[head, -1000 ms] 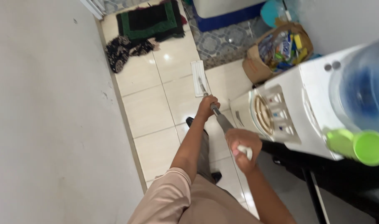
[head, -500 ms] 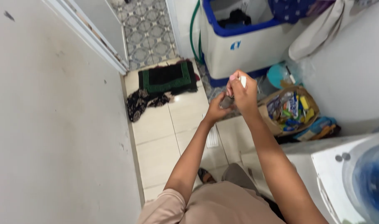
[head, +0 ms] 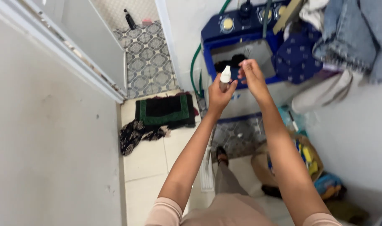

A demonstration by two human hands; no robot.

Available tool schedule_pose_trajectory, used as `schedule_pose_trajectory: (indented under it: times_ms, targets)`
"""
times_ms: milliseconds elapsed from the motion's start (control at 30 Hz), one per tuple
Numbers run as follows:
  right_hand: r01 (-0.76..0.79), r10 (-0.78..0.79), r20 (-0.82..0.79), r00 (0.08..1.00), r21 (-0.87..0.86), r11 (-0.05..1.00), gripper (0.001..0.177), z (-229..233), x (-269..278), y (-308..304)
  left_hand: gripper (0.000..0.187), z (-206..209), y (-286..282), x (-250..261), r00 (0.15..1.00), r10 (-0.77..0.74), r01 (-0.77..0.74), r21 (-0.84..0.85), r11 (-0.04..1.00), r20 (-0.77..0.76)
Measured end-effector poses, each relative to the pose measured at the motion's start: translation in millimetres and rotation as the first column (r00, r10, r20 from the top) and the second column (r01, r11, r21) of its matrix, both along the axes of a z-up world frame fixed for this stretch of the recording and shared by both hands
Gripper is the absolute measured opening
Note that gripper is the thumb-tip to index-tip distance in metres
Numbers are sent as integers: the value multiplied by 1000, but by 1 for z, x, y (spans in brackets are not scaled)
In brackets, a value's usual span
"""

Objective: Mop the tiled floor throughout the house.

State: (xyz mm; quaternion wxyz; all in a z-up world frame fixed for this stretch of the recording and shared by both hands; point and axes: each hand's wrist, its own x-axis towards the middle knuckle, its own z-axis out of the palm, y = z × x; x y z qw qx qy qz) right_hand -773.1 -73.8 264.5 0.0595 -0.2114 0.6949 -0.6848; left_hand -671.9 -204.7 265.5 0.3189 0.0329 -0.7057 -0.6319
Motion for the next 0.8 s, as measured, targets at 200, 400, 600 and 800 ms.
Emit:
schedule_pose_trajectory:
  times_ms: [200, 400, 600, 800]
  targets:
    - [386, -401, 35, 915, 213, 898, 12, -91, -237, 46, 23, -48, 4, -161, 988, -96, 96, 5, 995, 123]
    - [545, -481, -258, 838, 357, 759, 13, -163, -403, 66, 18, -95, -6, -251, 912, -320, 266, 223, 938, 257]
    - [590, -412, -424, 806, 542, 598, 31, -175, -465, 54, 13, -92, -1, -286, 851, -406, 328, 267, 906, 333]
    - [543, -420, -346, 839, 582, 605, 55, -180, -507, 49, 18, -91, 16, -289, 925, -292, 306, -21, 952, 245]
